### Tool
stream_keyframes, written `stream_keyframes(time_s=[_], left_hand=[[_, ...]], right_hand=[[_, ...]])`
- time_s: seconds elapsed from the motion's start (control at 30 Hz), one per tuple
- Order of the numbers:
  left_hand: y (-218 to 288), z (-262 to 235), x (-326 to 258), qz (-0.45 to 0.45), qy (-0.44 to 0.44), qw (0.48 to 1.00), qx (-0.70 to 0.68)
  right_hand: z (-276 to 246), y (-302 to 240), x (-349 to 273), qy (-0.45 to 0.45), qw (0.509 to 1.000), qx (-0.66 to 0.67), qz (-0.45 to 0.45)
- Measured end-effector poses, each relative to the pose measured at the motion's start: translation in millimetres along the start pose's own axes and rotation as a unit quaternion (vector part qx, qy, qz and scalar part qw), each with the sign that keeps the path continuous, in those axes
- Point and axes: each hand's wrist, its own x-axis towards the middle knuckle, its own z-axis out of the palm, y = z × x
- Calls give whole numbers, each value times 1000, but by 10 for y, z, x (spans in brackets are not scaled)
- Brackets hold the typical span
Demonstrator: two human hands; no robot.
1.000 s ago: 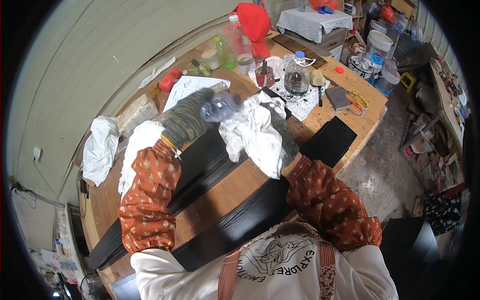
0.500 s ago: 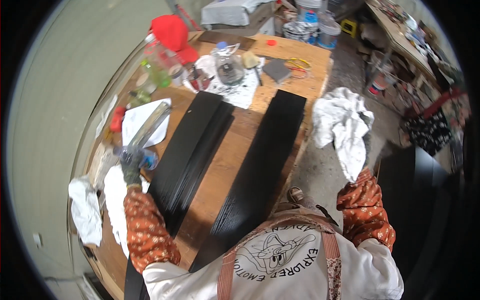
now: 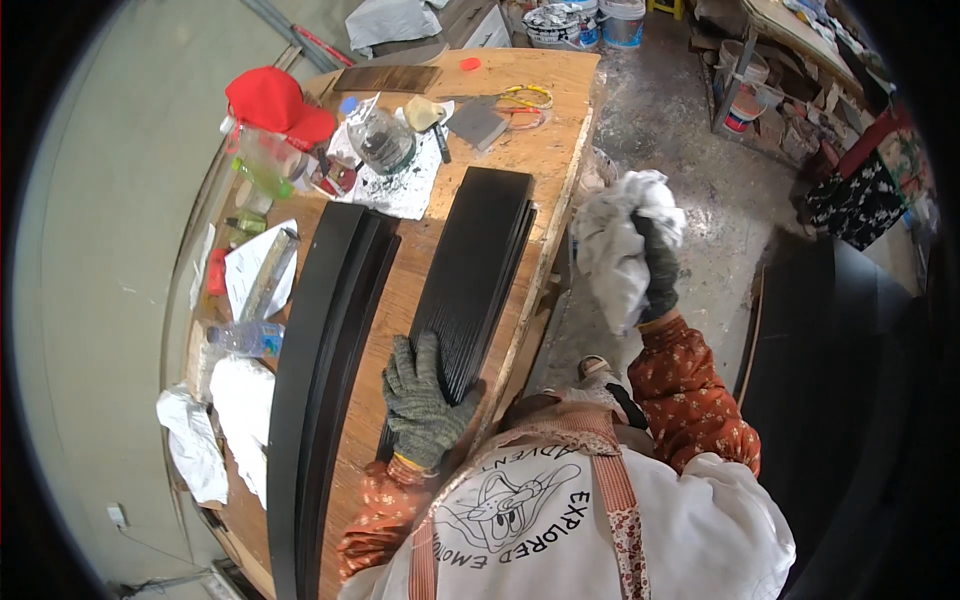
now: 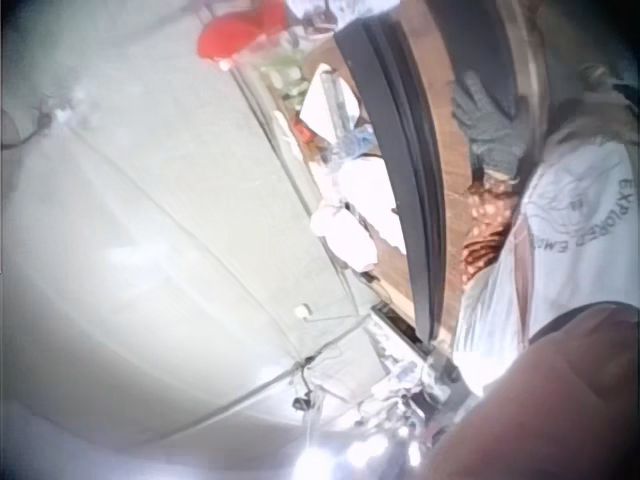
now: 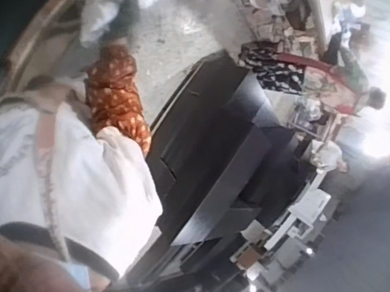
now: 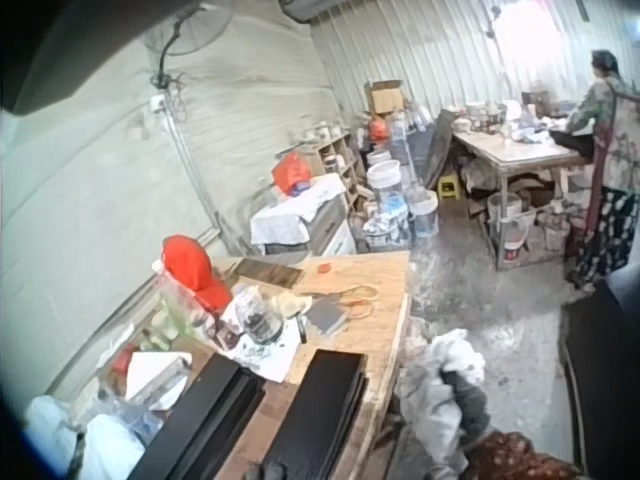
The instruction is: Applying black finish or stain to wood furniture panels and wiping them clean.
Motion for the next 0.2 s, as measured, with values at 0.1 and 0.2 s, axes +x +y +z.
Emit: stream_keyframes(time_s=[0.1, 0.2], left_hand=[[206, 93, 129, -65, -2, 998, 17], [197, 220, 169, -45, 26, 997, 56]], right_hand=[[-171, 751, -87, 1, 899, -434, -48], [680, 392, 235, -281, 915, -122, 261]])
